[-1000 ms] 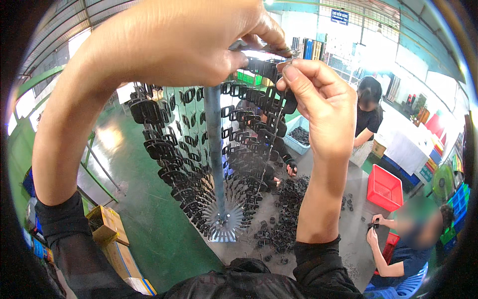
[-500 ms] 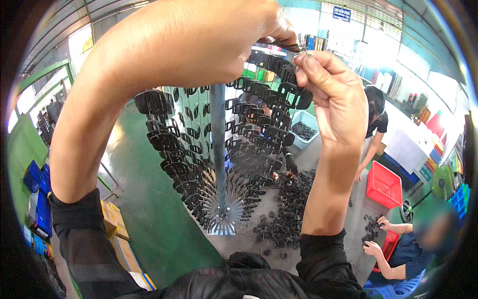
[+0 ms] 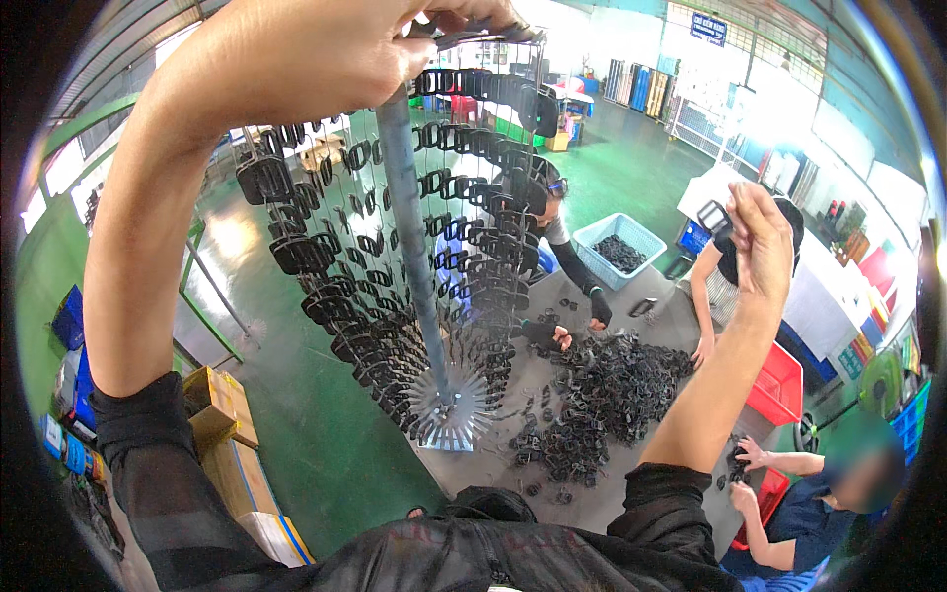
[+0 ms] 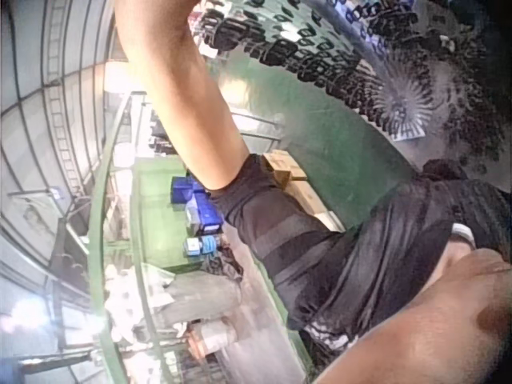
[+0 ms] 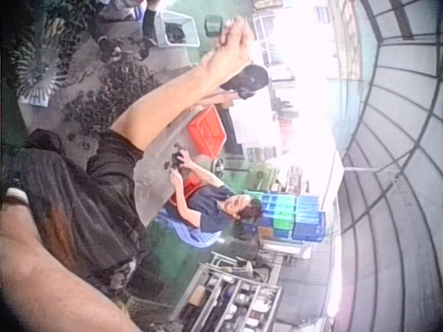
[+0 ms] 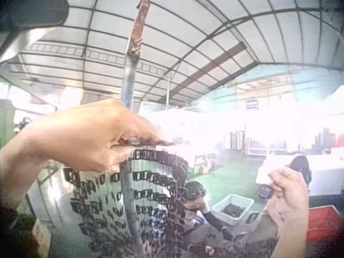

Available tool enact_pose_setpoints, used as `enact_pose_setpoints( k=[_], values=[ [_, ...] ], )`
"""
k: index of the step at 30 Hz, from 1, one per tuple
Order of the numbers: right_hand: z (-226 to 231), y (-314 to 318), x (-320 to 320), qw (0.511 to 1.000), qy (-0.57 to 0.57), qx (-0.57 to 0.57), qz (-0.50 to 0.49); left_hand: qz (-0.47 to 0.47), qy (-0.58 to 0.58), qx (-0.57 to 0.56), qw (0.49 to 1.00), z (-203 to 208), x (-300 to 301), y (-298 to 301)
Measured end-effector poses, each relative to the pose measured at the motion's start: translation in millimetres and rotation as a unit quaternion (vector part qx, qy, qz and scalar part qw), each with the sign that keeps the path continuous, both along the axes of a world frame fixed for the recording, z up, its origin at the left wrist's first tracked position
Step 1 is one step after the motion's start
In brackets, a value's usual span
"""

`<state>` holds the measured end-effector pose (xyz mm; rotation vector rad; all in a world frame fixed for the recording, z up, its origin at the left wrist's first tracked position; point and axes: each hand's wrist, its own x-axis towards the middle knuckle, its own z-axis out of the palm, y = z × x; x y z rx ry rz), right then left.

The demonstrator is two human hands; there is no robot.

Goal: The person hangs black parts onto hooks of a vertical circular metal rack by hand, picking them from a table and moving around the rack to fill different sides.

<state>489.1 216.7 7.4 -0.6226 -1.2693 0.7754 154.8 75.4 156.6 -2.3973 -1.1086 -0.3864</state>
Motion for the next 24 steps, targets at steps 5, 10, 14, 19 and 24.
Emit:
enact_pose_setpoints(
  k=[5, 10, 14, 19, 24],
  values=[
    [-36, 51, 90, 0.829, -0.418, -0.008, -0.373, 0.125, -0.086, -0.121, 0.981, 9, 24, -33],
    [-15, -3, 5, 0.898, -0.306, 0.062, -0.31, 0.034, -0.051, -0.036, 0.997, -3, 21, -35],
    [15, -60, -98, 0.947, -0.159, 0.247, -0.132, 0.05, -0.072, -0.091, 0.992, 6, 23, -36],
    [35, -71, -144, 0.934, -0.16, 0.27, -0.171, -0.02, 0.056, 0.027, 0.998, 2, 25, -9],
    [30, -75, -156, 0.927, -0.135, 0.271, -0.223, 0.085, 0.038, -0.047, 0.995, 11, 52, -36]
  ],
)
